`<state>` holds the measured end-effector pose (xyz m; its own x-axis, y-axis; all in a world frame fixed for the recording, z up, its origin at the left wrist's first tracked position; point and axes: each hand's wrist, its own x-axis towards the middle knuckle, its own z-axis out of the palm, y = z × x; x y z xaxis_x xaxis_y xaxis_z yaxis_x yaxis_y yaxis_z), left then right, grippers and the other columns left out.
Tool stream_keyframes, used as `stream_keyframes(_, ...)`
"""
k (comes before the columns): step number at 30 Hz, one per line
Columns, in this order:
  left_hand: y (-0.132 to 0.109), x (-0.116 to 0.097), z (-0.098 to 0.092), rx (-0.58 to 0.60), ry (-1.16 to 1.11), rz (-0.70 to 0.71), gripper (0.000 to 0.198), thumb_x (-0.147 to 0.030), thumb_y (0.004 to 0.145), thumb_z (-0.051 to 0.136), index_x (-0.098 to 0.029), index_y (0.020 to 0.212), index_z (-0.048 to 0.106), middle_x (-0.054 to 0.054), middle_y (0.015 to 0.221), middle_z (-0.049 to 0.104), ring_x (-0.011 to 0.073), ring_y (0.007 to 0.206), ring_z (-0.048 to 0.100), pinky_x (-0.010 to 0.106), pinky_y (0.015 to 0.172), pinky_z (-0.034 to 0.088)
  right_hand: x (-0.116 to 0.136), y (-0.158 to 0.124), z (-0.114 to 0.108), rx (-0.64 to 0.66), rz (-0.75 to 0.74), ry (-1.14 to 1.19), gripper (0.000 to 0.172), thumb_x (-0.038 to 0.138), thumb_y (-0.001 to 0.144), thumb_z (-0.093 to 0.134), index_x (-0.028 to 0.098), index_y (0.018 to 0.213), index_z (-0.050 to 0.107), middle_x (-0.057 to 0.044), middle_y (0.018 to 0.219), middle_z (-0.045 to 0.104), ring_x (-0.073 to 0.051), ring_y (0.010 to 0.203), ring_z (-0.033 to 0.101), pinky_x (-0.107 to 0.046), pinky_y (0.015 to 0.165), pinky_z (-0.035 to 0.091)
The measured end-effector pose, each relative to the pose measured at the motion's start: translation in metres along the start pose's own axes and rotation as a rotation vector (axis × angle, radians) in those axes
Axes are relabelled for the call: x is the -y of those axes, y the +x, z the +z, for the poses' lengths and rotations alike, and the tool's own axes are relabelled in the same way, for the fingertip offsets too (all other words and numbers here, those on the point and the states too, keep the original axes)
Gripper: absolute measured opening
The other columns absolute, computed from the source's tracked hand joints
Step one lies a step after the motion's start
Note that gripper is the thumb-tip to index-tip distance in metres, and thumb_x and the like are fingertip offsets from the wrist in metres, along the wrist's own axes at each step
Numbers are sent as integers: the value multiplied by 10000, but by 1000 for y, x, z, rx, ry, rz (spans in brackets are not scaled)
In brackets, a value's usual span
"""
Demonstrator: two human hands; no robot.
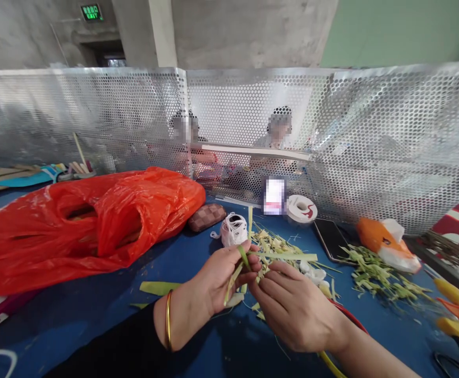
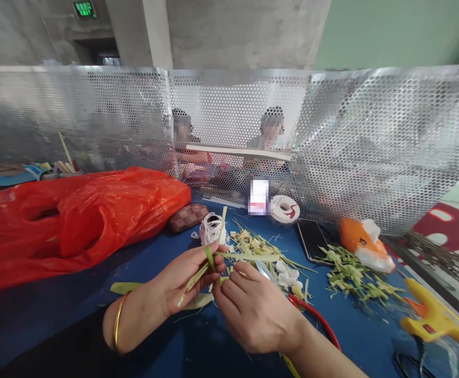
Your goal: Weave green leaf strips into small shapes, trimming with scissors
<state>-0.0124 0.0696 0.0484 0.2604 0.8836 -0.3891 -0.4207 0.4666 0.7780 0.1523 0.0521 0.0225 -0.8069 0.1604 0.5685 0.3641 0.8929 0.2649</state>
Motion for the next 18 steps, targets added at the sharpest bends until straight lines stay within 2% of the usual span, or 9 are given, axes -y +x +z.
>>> stream_keyframes(3,-5,3,4,1,-56,-6,182,-271,847,597,-126,739,614,6,620,594,77,545,565,164,559,464,8,0,0,-43,76,36,228,103,903,429,110,1028,619,-60,733,657,-182,690,600,-389,798,481)
stream_keyframes(7,-8,17,8,-34,-83,33,161,-279,816,630,-132,750,627,5,598,603,86,506,538,175,487,412,21,2,6,-115,165,-48,237,130,926,476,86,1127,594,-91,866,701,-197,799,634,-397,876,435)
stream_keyframes(11,-7,28,10,-10,-62,69,271,-359,683,761,-119,749,654,15,616,616,82,509,516,177,475,376,27,5,9,-163,172,-101,254,104,923,402,113,1004,643,-65,776,688,-192,734,631,-397,870,416)
stream_keyframes(14,-8,29,10,20,1,120,334,-371,602,818,-110,758,679,25,676,637,81,564,532,174,516,390,26,8,5,-207,221,-46,224,102,908,436,141,964,648,-54,781,692,-189,741,633,-390,863,406)
stream_keyframes(16,-9,27,10,42,57,142,332,-373,610,818,-106,760,691,25,708,639,72,588,531,170,546,408,22,10,-2,-258,339,56,171,107,889,492,184,910,643,-30,773,689,-172,713,625,-383,858,403)
stream_keyframes(18,-9,25,8,68,111,142,326,-395,650,792,-105,761,693,23,702,634,75,592,539,186,581,443,15,13,-12,-291,552,206,119,132,866,551,214,825,626,-7,753,681,-164,691,616,-371,828,419)
